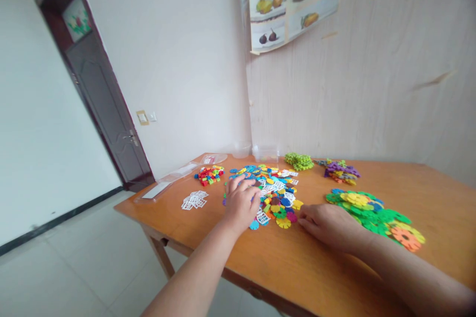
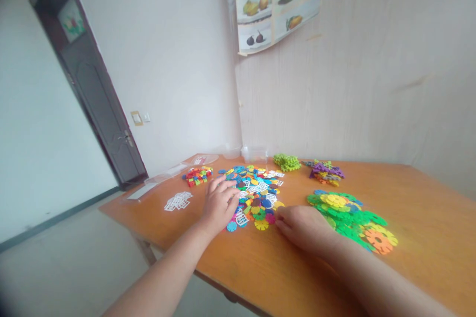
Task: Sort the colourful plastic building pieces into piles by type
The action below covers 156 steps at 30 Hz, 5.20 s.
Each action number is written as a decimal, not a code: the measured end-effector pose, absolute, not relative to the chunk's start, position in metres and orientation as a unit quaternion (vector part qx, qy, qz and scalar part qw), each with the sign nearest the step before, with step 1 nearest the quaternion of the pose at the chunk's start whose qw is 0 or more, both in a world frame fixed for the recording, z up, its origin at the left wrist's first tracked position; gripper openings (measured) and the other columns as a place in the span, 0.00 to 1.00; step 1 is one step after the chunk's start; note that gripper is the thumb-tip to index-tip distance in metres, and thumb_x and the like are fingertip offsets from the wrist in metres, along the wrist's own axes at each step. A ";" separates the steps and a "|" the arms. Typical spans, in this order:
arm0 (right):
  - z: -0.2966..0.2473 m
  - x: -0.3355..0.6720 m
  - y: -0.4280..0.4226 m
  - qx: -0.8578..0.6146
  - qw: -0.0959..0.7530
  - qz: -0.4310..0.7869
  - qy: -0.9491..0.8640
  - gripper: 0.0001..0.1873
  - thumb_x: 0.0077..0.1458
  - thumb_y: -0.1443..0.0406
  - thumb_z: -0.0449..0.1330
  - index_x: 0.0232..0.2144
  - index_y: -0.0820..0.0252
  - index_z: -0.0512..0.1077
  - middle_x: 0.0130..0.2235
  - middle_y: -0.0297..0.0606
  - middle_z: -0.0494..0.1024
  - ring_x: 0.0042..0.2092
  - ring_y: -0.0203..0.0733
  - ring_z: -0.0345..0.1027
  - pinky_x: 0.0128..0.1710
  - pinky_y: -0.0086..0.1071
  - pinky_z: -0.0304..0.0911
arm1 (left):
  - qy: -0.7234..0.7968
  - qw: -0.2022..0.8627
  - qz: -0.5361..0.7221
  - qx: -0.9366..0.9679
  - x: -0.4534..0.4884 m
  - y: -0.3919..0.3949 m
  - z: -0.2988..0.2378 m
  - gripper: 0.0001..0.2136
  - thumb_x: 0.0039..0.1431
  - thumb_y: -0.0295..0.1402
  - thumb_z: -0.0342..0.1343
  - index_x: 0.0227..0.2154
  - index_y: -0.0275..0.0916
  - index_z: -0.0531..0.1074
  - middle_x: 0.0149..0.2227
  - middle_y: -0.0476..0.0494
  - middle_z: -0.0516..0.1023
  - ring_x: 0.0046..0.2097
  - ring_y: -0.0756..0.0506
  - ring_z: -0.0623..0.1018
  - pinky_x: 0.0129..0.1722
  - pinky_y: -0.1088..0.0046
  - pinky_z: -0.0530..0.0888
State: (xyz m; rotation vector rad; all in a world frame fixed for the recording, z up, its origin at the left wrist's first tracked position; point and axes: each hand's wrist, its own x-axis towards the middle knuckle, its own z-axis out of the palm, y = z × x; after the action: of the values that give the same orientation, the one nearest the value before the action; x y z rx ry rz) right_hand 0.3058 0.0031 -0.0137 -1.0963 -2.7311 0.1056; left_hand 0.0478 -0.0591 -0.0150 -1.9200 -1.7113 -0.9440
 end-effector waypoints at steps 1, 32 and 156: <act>-0.014 0.306 0.003 -0.370 0.098 0.039 -0.923 0.16 0.63 0.58 0.50 0.37 0.54 0.76 0.35 0.41 0.82 0.36 0.45 0.75 0.30 0.31 0.53 | -0.625 0.210 -0.346 -0.668 0.041 -0.059 -0.014 0.10 0.64 0.36 0.52 0.37 0.47 0.80 0.51 0.47 0.78 0.62 0.38 0.64 0.64 0.52 0.57; -0.015 0.306 0.004 -0.375 0.094 0.063 -0.920 0.16 0.63 0.57 0.49 0.37 0.54 0.75 0.36 0.41 0.82 0.36 0.47 0.76 0.32 0.33 0.56 | -0.886 0.110 -0.174 -0.416 -0.073 -0.081 -0.027 0.13 0.60 0.41 0.50 0.40 0.48 0.79 0.50 0.41 0.78 0.54 0.32 0.72 0.57 0.40 0.58; 0.004 0.324 0.027 -0.514 0.281 0.008 -0.810 0.12 0.61 0.58 0.51 0.33 0.54 0.73 0.30 0.35 0.79 0.30 0.39 0.68 0.26 0.30 0.44 | -0.514 0.036 -0.433 -0.740 0.130 -0.025 -0.005 0.07 0.61 0.31 0.54 0.30 0.41 0.76 0.36 0.47 0.80 0.43 0.46 0.76 0.47 0.69 0.70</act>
State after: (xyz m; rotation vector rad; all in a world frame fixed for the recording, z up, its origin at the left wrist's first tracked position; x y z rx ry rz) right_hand 0.3245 0.0272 0.0036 -1.3773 -2.1714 0.0215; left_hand 0.1300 -0.0253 -0.0054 -2.2726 -1.5773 -1.3294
